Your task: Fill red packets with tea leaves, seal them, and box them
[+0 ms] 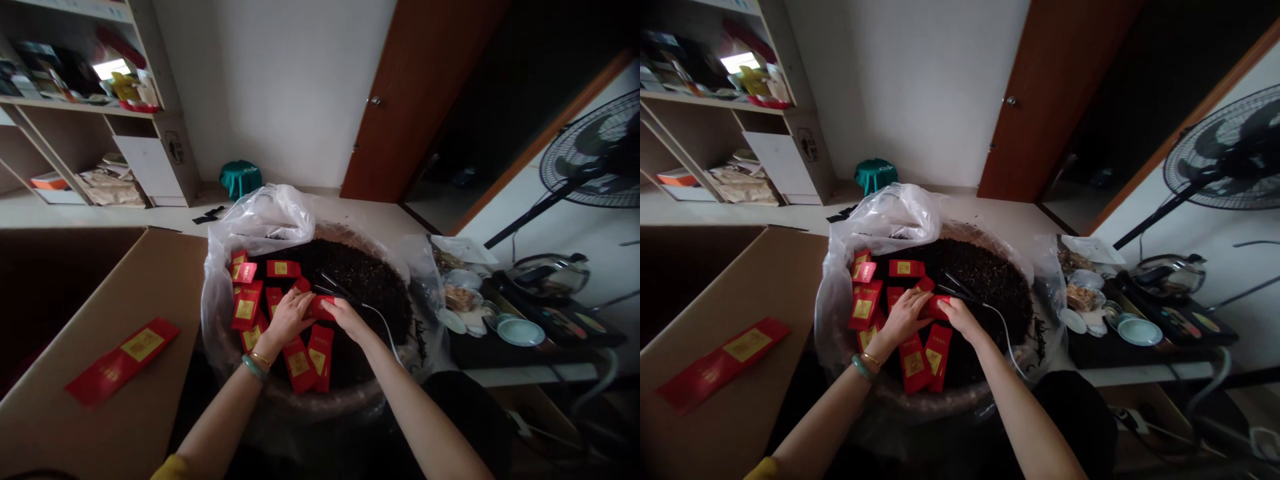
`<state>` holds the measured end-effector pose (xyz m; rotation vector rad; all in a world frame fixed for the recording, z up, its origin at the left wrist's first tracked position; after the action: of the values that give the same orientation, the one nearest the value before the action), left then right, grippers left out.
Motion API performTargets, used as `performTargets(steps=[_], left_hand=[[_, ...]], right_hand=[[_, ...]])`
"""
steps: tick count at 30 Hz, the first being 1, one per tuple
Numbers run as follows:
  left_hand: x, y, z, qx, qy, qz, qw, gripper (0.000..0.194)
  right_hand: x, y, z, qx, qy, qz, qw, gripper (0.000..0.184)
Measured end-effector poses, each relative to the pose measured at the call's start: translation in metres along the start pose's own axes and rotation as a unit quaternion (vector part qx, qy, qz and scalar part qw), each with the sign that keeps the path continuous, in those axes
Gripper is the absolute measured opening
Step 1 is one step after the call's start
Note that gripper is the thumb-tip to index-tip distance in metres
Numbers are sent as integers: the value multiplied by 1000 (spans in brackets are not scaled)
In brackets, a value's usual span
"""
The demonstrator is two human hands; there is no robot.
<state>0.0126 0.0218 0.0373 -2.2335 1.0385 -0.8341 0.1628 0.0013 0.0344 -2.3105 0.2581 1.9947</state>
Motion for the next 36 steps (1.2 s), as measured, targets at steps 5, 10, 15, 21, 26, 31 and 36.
performTargets(steps=[5, 10, 15, 21, 26, 31, 36], left_hand=[[2, 0, 1, 27, -4, -6, 1000, 61], [3, 1, 1, 13, -27, -27, 999, 61], [1, 2, 2, 16, -29, -47, 998, 58], [-2, 3, 3, 19, -27, -50, 998, 57], [-2, 2, 5, 8, -21, -56, 998, 58], [-1, 2, 3, 15, -37, -64, 997, 55], [-5, 4, 4, 40, -42, -79, 995, 54]], right_hand=[[-6, 1, 2, -51, 0, 17, 999, 51], [-11, 2, 16, -70, 1, 22, 997, 53], [-11, -3, 23, -79, 12, 18, 997, 52], [-7, -4, 20, -82, 12, 51, 995, 56], [-19, 3, 20, -121, 63, 25, 990, 71], [-26, 6, 25, -150, 34, 24, 988, 74], [-28, 0, 11, -119, 30, 47, 991, 80]])
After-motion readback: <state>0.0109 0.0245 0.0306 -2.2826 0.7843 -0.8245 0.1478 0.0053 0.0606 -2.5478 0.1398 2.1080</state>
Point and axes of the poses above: each hand's wrist, its own y-axis away from the middle knuckle, its own z-axis out of the palm, x = y × z, the point moved 4 cm from there along -y, towards the middle knuckle, and after that the axes turned 13 degrees about x, right-handed, at the moved point
